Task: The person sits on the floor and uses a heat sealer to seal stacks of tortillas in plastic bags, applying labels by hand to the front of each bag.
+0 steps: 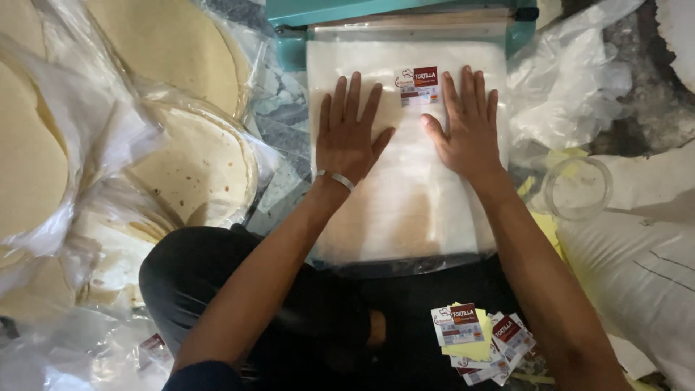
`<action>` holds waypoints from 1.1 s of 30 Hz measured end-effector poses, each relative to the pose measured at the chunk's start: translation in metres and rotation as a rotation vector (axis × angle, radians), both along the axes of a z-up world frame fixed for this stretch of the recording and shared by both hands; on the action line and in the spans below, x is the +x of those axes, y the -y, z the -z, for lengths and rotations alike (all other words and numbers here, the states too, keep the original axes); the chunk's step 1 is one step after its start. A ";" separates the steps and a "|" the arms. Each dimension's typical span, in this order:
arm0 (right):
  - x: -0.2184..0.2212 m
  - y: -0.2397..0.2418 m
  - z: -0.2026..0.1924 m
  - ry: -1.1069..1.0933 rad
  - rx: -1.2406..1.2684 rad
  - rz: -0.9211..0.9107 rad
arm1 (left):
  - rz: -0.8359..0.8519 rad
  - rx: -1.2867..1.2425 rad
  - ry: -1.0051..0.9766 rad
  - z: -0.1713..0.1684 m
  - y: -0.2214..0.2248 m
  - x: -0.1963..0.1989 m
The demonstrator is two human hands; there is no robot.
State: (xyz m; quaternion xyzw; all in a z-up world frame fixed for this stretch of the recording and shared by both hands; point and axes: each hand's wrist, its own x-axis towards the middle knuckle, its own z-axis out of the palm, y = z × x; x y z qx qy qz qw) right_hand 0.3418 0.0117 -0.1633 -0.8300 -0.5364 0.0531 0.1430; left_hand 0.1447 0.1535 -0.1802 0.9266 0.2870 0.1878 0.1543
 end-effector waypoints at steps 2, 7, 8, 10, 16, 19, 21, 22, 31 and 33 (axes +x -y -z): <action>0.004 -0.002 -0.003 -0.055 -0.021 0.006 | -0.005 0.027 -0.004 0.002 0.000 0.002; 0.065 0.000 -0.035 0.048 0.286 0.071 | -0.008 0.037 0.009 0.005 0.000 0.000; 0.081 -0.001 -0.046 0.073 0.410 0.031 | -0.007 0.049 0.024 0.005 0.000 0.000; 0.095 -0.008 -0.068 0.130 0.271 0.057 | -0.006 0.050 0.030 0.000 0.000 0.000; 0.112 -0.014 -0.078 0.325 0.070 0.029 | -0.004 0.028 0.018 0.000 -0.003 0.000; 0.109 -0.016 -0.075 0.334 0.039 0.062 | 0.008 0.030 0.012 0.002 -0.003 0.001; 0.104 -0.022 -0.076 0.360 0.016 0.079 | 0.007 0.034 0.008 0.002 -0.006 0.000; 0.104 -0.021 -0.075 0.332 0.004 0.088 | 0.011 0.027 0.008 0.002 -0.006 -0.001; 0.108 -0.022 -0.042 0.251 -0.056 0.144 | 0.014 0.036 0.013 0.011 -0.007 -0.001; 0.110 -0.019 -0.038 0.231 -0.096 0.192 | 0.013 0.043 0.018 0.009 -0.001 -0.001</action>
